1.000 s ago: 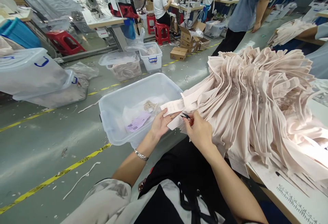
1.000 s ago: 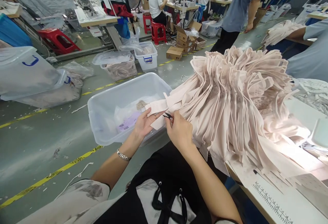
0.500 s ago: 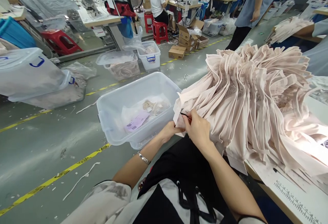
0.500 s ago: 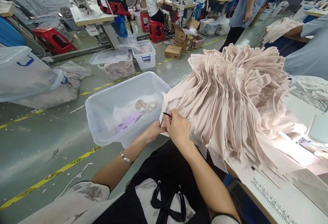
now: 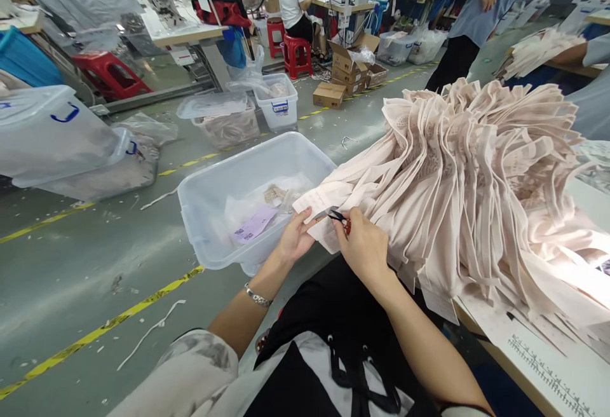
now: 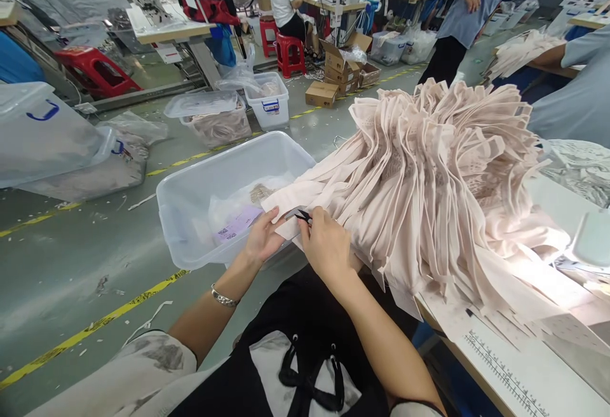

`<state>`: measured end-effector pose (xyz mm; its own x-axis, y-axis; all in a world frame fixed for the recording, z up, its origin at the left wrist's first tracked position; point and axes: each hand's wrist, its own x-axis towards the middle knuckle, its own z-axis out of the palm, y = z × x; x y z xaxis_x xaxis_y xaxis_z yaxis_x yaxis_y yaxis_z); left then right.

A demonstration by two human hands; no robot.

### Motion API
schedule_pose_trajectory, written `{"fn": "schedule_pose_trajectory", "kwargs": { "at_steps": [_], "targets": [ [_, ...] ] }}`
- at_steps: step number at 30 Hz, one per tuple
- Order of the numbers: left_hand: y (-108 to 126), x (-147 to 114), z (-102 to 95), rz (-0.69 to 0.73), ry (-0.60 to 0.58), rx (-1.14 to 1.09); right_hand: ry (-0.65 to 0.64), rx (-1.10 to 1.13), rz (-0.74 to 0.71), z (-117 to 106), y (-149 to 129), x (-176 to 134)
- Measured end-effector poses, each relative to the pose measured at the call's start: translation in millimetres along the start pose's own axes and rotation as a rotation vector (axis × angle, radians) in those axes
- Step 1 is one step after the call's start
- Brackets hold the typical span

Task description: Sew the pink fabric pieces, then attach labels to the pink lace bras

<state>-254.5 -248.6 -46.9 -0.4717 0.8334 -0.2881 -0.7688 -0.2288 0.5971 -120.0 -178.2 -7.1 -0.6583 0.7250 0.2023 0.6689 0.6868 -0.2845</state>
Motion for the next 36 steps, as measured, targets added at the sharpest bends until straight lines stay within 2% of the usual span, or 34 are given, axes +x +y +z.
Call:
{"fn": "schedule_pose_trajectory", "kwargs": {
  "at_steps": [2, 7, 10, 13, 17, 19, 24, 27, 29, 30, 33, 36],
  "targets": [
    [-4, -1, -0.2, -0.009, -0.022, -0.015, -0.039, -0.075, 0.01, -1, -3, 3],
    [-20, 0, -9.2, -0.182, -0.153, -0.004, -0.073, -0.147, 0.011, 1, -1, 7],
    [-26, 3, -14.3, -0.127, -0.18, 0.026, -0.072, -0.138, 0.011, 1, 4, 4],
    [-23, 5, -14.4, -0.137, -0.159, 0.026, -0.08, -0.109, 0.007, -1, 6, 1],
    [-15, 4, -9.8, -0.123, -0.025, 0.005, -0.075, -0.063, -0.013, -1, 1, 2],
    [-14, 2, -7.3, -0.104, 0.006, 0.007, -0.088, -0.078, -0.027, 2, -4, 5],
    [-17, -3, -4.5, -0.077, -0.103, 0.064, -0.13, -0.134, -0.022, 10, -6, 10],
    [-17, -1, -9.4, -0.191, -0.161, 0.17, -0.063, -0.079, 0.006, 10, 2, 8],
    [-16, 2, -14.4, -0.299, -0.153, 0.242, 0.014, -0.011, 0.013, 8, 8, 5],
    [-14, 4, -16.3, -0.309, -0.127, 0.236, 0.056, 0.029, 0.013, 6, 11, 3],
    [-7, 6, -15.0, -0.154, -0.026, 0.055, 0.143, 0.124, 0.013, 2, 15, -3],
    [1, 4, -3.2, -0.085, -0.013, -0.117, 0.138, 0.127, -0.002, 1, 13, -8]
  ]
}}
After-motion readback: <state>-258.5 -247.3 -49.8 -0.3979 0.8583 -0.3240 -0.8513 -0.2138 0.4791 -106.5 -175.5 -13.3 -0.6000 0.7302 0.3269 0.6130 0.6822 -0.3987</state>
